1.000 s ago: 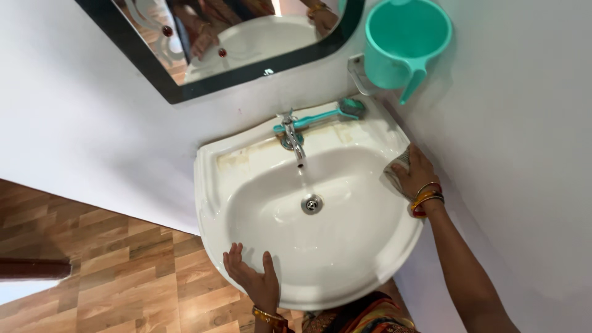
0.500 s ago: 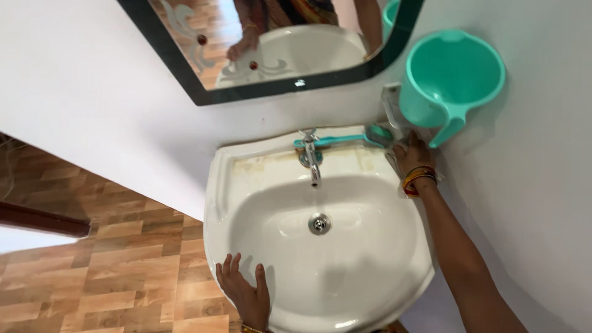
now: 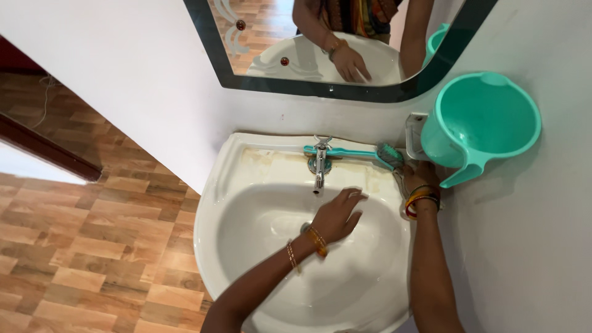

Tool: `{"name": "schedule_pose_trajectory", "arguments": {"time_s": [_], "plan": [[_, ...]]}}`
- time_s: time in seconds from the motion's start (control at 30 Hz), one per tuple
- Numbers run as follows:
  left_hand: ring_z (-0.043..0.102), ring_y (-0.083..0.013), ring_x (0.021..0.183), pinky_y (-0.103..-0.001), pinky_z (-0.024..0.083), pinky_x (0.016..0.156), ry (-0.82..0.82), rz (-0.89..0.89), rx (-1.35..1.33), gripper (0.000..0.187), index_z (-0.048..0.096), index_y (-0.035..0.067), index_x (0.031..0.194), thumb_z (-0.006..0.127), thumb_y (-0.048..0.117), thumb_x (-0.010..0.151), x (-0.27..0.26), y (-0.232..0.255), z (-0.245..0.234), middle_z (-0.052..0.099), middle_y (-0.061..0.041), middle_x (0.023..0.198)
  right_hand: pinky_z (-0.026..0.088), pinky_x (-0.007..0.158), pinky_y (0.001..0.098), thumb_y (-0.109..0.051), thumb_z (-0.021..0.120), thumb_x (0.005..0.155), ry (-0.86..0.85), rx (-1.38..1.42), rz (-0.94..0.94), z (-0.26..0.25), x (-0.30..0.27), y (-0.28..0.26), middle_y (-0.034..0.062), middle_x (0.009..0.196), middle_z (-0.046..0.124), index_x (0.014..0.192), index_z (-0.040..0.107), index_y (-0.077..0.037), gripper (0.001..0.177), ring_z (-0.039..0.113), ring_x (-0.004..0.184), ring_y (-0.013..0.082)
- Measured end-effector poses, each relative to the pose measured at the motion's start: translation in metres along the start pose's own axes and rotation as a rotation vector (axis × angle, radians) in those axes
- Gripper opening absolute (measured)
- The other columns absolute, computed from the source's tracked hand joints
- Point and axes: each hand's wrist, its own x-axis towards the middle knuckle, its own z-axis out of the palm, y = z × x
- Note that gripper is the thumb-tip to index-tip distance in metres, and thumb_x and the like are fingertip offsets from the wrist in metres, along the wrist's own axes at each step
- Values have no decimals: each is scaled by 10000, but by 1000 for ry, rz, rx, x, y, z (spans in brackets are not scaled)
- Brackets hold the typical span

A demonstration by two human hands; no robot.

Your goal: The person cleans a white bathroom sink using a cloth and a brush. They wipe the basin, faucet, and surrounding areas, occasionally rinsing the cloth under running water.

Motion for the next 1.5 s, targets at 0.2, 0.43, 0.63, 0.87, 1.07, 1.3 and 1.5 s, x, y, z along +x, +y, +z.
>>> {"name": "schedule_pose_trajectory", "arguments": {"time_s": [0.2, 0.43, 0.63, 0.87, 1.07, 1.3, 1.5], "plan": [[659, -313, 978, -417, 569, 764, 121, 8, 439, 575, 512, 13, 1390, 631, 43, 828, 101, -66, 66, 524, -209, 1424, 471, 1046, 519, -443, 600, 963, -27, -30, 21, 6, 1, 6, 294, 1435, 538, 1381, 548, 10, 619, 567, 1257, 460], [597, -212, 917, -340, 517, 745, 12, 65, 1022, 290, 611, 9, 1130, 680, 113, 868, 129, -121, 82, 588, -79, 1007, 437, 1073, 522, -432, 608, 938, -12, -5, -66, 12, 13, 12, 270, 1505, 461, 1480, 466, -77, 663, 493, 1325, 452], [570, -190, 889, -309, 494, 726, -22, 214, 1176, 116, 682, 64, 905, 682, 118, 802, 155, -121, 74, 581, -49, 911, 421, 1082, 513, -419, 614, 921, -16, -5, -68, 3, 9, 6, 238, 1533, 442, 1520, 406, -93, 712, 474, 1351, 429], [521, -182, 912, -323, 425, 818, 32, 369, 1264, 69, 683, 96, 877, 675, 156, 844, 165, -97, 48, 566, -9, 890, 420, 1102, 500, -440, 603, 925, -47, 13, -40, -2, 6, 1, 233, 1513, 470, 1511, 439, -105, 695, 493, 1345, 418], [507, -177, 893, -323, 404, 803, -8, 356, 1251, 57, 670, 101, 857, 675, 157, 849, 153, -80, 33, 546, -3, 860, 435, 1096, 480, -512, 618, 936, -101, -38, 31, -6, 8, -6, 277, 1480, 501, 1420, 533, -5, 707, 535, 1307, 434], [519, -185, 915, -329, 410, 831, -25, 268, 1199, 134, 671, 73, 983, 632, 132, 869, 138, -72, 21, 550, -35, 944, 424, 1104, 492, -467, 606, 947, -77, -13, 1, -14, -1, -9, 261, 1481, 515, 1419, 536, -10, 661, 524, 1330, 427], [572, -208, 1016, -363, 419, 872, 262, 269, 791, 372, 652, 72, 1231, 627, 95, 860, 88, -50, 13, 598, -102, 1315, 412, 1106, 493, -445, 626, 943, -87, 27, 25, -16, -3, -10, 252, 1503, 487, 1446, 504, -16, 672, 501, 1341, 434]]}}
